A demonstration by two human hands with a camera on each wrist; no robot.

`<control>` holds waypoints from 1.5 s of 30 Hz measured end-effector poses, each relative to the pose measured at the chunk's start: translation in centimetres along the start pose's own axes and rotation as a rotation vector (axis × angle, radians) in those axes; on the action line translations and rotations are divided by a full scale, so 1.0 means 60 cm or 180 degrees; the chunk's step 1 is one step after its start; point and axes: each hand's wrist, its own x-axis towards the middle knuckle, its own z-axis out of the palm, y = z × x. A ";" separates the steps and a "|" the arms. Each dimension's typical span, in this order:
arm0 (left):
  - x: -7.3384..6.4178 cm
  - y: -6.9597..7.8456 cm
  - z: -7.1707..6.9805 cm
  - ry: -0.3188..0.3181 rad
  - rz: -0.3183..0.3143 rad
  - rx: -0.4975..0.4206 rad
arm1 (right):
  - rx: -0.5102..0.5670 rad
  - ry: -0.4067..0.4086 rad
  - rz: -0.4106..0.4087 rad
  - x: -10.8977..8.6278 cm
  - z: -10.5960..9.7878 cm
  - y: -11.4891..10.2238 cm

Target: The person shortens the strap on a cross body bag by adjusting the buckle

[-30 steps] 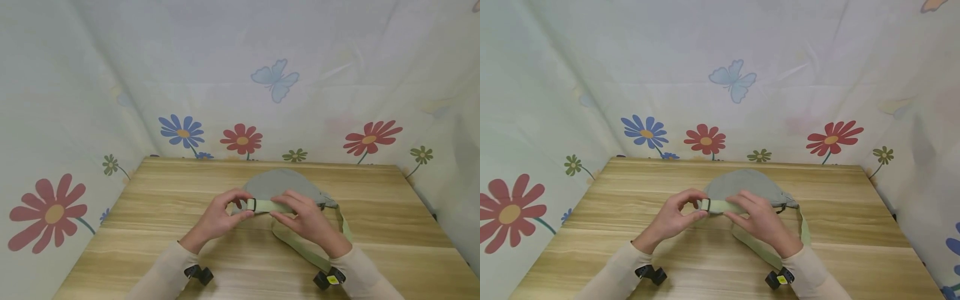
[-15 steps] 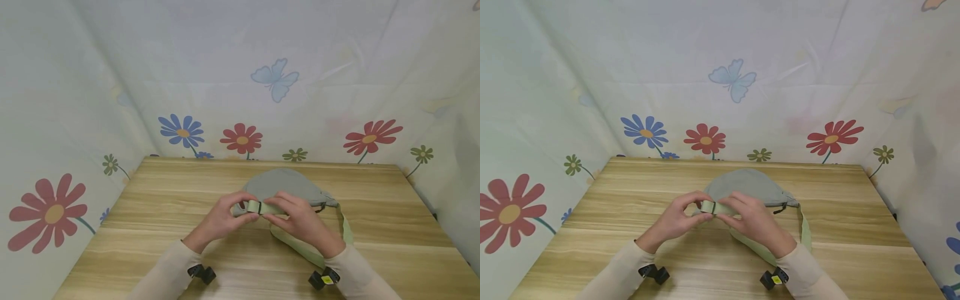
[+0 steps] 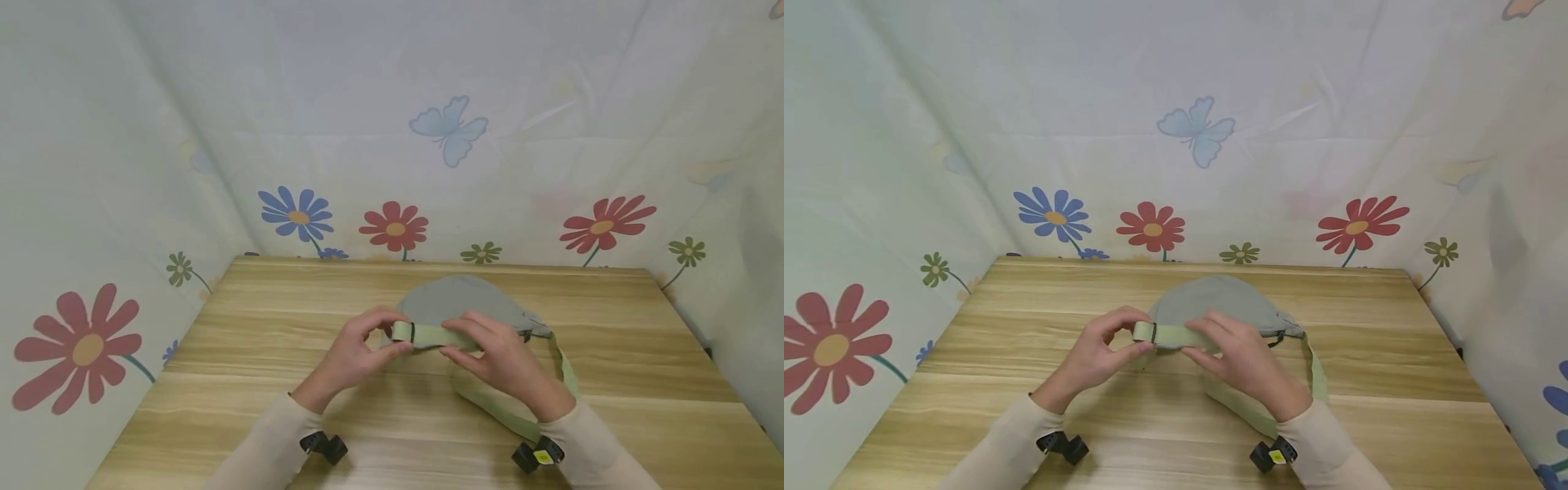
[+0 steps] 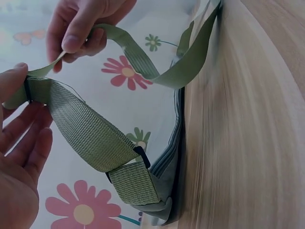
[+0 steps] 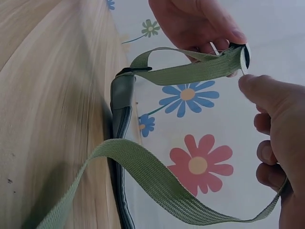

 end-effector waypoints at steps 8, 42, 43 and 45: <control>-0.001 0.002 0.002 -0.0027 -0.0127 -0.0198 | 0.0184 0.0160 0.0006 0.000 0.012 -0.003; 0.010 -0.010 0.023 -0.0162 0.0467 0.0133 | 0.0571 0.0149 0.0127 0.007 0.029 -0.015; 0.011 -0.009 0.022 -0.0179 0.0467 0.0152 | 0.0592 0.0156 0.0100 0.007 0.029 -0.015; 0.014 -0.007 0.019 -0.0242 0.0483 0.0229 | 0.0602 0.0167 0.0029 0.008 0.029 -0.013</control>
